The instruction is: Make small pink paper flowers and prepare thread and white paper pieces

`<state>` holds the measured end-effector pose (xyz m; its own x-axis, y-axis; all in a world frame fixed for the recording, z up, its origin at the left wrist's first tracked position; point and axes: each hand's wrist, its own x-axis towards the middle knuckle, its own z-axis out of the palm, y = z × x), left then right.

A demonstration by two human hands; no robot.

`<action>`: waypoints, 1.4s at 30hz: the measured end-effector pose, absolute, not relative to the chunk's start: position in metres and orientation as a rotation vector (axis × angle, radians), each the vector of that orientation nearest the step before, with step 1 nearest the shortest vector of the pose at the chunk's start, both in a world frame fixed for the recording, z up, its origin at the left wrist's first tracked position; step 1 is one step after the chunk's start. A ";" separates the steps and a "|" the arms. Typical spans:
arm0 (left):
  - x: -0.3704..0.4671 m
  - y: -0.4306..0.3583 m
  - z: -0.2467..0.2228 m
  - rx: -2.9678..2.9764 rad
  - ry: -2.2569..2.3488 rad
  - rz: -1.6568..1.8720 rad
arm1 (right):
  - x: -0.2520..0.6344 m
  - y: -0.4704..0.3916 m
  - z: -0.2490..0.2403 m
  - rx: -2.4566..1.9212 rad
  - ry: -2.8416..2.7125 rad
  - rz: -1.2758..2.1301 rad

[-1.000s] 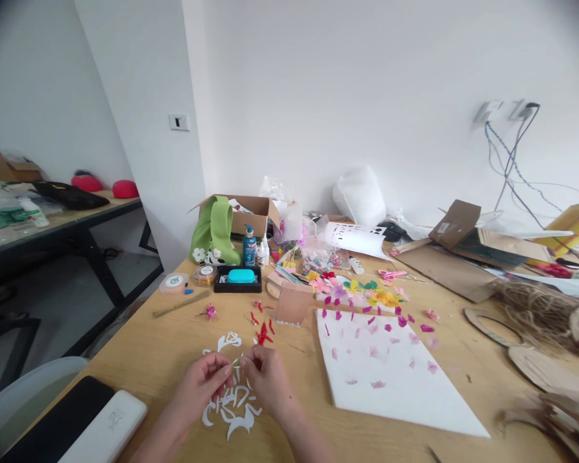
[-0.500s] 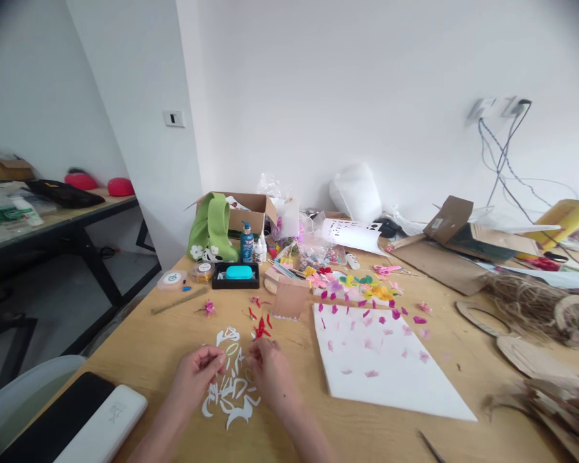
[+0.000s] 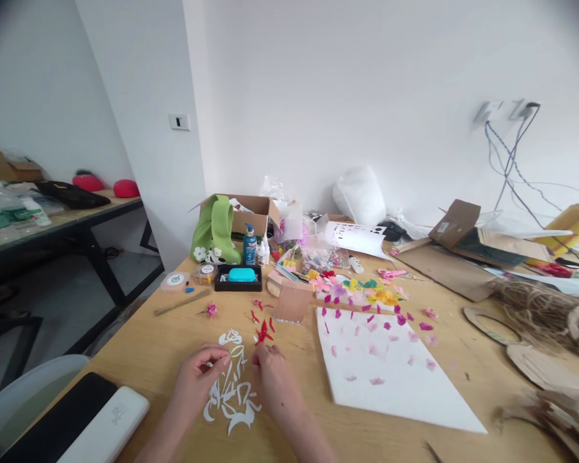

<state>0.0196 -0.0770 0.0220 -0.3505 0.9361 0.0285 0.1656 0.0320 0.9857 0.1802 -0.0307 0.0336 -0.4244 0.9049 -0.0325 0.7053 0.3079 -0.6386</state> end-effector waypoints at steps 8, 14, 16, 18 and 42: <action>0.023 -0.074 0.014 1.146 1.561 1.281 | 0.169 -0.029 0.045 -1.241 -1.954 1.262; 0.025 -0.075 0.016 1.123 1.501 1.232 | 0.170 -0.016 0.037 -1.176 -1.807 1.535; 0.025 -0.075 0.016 1.121 1.499 1.215 | 0.171 -0.013 0.036 -1.174 -1.841 1.550; 0.024 -0.075 0.014 1.121 1.514 1.212 | 0.170 -0.008 0.036 -1.183 -1.883 1.530; 0.029 -0.095 0.024 1.952 1.574 0.633 | 0.202 -0.025 0.041 -1.307 -2.581 0.841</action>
